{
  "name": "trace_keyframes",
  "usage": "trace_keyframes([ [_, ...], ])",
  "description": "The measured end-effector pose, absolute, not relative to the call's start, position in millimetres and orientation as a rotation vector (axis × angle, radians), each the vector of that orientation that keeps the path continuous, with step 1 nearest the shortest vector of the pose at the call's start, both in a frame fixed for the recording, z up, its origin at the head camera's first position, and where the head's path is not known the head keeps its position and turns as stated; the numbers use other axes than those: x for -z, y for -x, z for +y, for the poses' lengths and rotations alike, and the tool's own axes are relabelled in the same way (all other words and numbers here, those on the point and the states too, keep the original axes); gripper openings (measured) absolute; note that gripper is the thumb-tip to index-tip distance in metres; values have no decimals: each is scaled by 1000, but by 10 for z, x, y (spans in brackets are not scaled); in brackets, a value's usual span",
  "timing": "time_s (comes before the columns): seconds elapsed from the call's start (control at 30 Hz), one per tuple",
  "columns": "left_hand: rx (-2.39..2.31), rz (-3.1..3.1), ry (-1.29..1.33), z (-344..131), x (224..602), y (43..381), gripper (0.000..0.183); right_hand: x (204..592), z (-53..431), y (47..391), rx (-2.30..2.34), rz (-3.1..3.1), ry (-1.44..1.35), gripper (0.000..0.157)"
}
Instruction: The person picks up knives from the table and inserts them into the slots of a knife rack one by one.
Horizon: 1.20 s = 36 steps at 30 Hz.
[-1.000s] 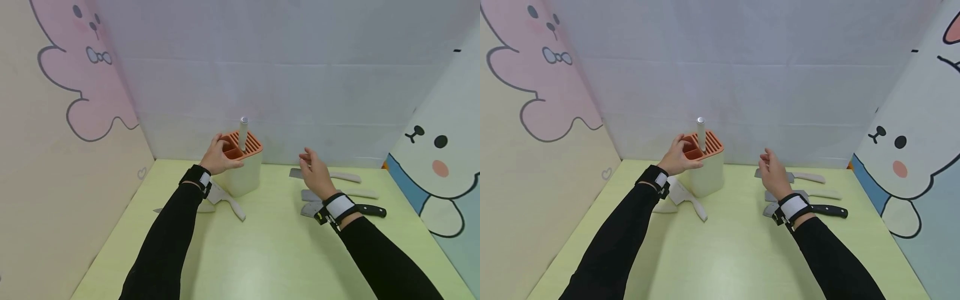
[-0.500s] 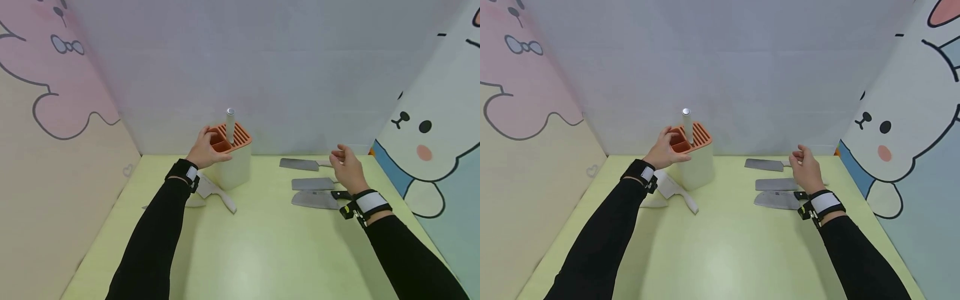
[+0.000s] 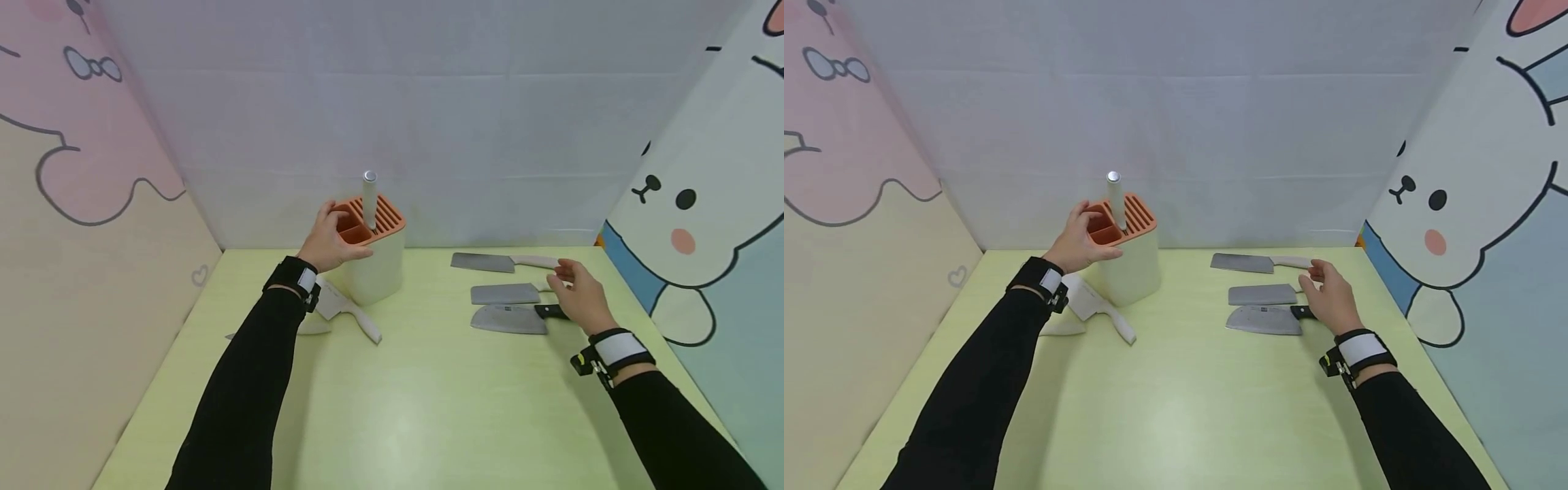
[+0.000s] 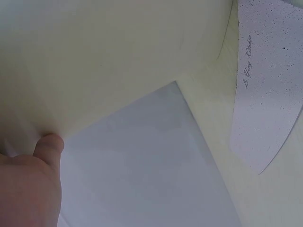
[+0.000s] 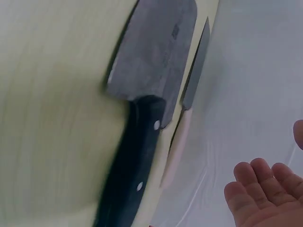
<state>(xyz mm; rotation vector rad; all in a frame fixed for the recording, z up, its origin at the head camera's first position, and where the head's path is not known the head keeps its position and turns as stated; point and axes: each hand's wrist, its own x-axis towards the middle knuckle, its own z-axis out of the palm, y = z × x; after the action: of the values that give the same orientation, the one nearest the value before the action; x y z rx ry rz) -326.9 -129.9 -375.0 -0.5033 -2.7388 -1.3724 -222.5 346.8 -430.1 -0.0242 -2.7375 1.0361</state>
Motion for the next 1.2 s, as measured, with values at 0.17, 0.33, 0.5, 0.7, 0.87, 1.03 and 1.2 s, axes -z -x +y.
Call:
trace_keyframes([
  [0.17,1386,-2748,488,-1302,3765,3277,93,4468,3693,2122,-899,-2823,40,66],
  [0.33,1380,-2735,491,-1336,3717,3279,95,4577,3897,2064,-768,-2914,2,56],
  [0.5,1391,-2721,488,-1345,3721,3280,95,4678,4032,2049,-685,-3011,-73,59],
  [0.7,1418,-2721,495,-1308,3752,3264,93,4794,4140,2020,-683,-3105,-66,65],
  [0.87,1384,-2710,514,-1265,3719,3227,87,4857,4192,2004,-652,-3105,-58,61],
  [1.03,1360,-2720,497,-1273,3724,3230,89,4905,4226,2043,-621,-3105,-68,60],
  [1.2,1376,-2727,504,-1278,3731,3232,91,4928,4235,2065,-600,-3100,-92,58],
])
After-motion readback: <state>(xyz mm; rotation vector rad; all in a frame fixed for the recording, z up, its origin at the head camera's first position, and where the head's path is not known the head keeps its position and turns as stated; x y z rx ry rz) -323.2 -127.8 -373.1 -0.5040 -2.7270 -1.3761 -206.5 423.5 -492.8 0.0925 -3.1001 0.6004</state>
